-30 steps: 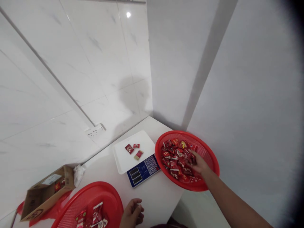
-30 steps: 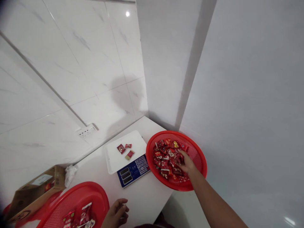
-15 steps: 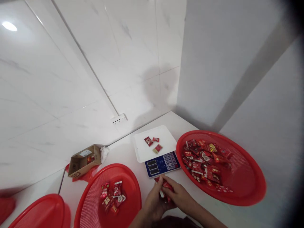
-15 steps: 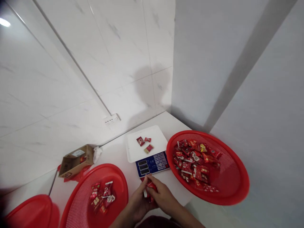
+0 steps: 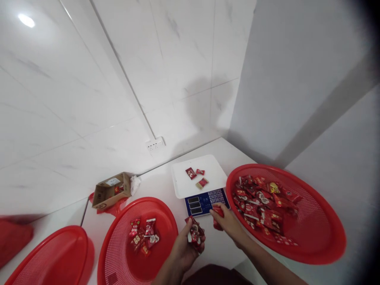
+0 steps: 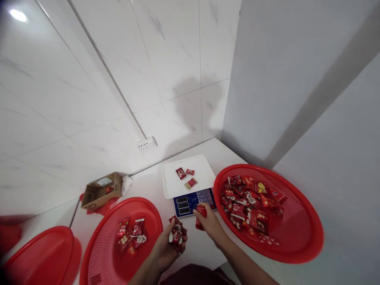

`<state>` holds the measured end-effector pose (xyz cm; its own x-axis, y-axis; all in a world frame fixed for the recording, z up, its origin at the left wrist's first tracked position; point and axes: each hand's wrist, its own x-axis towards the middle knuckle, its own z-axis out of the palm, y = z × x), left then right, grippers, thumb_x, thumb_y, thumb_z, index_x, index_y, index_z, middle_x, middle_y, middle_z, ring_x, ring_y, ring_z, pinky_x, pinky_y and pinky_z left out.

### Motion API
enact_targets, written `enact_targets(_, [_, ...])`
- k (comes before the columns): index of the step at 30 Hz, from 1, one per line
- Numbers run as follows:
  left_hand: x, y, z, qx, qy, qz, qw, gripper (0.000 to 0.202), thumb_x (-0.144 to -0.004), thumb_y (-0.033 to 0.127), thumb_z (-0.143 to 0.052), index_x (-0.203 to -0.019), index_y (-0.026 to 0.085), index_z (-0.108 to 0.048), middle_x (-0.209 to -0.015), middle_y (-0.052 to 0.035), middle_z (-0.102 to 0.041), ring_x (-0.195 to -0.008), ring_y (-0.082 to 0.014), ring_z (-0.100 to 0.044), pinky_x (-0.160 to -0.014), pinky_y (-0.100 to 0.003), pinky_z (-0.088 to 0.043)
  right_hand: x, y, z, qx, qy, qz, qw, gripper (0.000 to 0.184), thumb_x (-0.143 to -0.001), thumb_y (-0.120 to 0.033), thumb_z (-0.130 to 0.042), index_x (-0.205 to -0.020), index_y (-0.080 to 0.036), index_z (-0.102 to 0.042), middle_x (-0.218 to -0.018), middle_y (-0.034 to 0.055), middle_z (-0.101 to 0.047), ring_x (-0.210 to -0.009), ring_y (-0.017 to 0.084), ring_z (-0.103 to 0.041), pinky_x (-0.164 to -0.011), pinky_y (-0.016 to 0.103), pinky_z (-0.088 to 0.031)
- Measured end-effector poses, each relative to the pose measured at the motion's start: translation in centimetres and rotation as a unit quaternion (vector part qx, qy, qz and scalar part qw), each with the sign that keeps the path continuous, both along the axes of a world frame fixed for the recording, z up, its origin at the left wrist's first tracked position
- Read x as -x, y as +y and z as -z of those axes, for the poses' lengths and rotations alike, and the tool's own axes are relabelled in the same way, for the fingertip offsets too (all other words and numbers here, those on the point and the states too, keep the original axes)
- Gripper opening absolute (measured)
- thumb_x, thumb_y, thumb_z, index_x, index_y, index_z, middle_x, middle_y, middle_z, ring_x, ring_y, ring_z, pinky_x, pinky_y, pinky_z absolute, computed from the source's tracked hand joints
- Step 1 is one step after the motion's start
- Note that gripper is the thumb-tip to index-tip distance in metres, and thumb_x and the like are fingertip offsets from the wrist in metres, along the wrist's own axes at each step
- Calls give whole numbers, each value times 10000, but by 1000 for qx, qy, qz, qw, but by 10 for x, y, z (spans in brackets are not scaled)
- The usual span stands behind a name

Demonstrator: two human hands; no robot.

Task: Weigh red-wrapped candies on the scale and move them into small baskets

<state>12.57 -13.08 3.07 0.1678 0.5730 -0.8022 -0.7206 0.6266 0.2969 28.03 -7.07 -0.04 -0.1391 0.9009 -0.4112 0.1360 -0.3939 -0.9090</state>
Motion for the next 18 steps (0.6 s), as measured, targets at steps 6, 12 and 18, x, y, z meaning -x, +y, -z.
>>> enact_targets(6, [6, -11, 5, 21, 1, -6, 1000, 296, -725, 432, -617, -820, 156, -567, -671, -33, -637, -536, -122, -582, -496, -210, -385, 9, 48, -16, 123, 215, 55, 967, 717, -699, -459, -620, -1289, -316, -238, -1226, 58, -516, -944, 154, -596, -756, 288, -501])
enact_targets(12, [7, -14, 4, -2, 39, 23, 999, 316, -730, 450, -597, -832, 151, -573, -663, -30, -621, -512, -106, -553, -489, -202, -344, 16, 55, -17, 127, 209, 4, 970, 821, -697, -518, -607, -1353, -359, -140, -1364, 81, -383, -1112, 186, -513, -867, 348, -449])
enact_targets(18, [2, -24, 12, -77, 153, 158, 972, 381, -680, 515, -597, -748, 141, -579, -542, 2, -552, -437, -74, -438, -437, -196, -231, 6, -13, -9, 106, 128, -274, 947, 482, -715, -540, -568, -1023, -168, -583, -942, 82, -643, -808, 162, -603, -718, 297, -453])
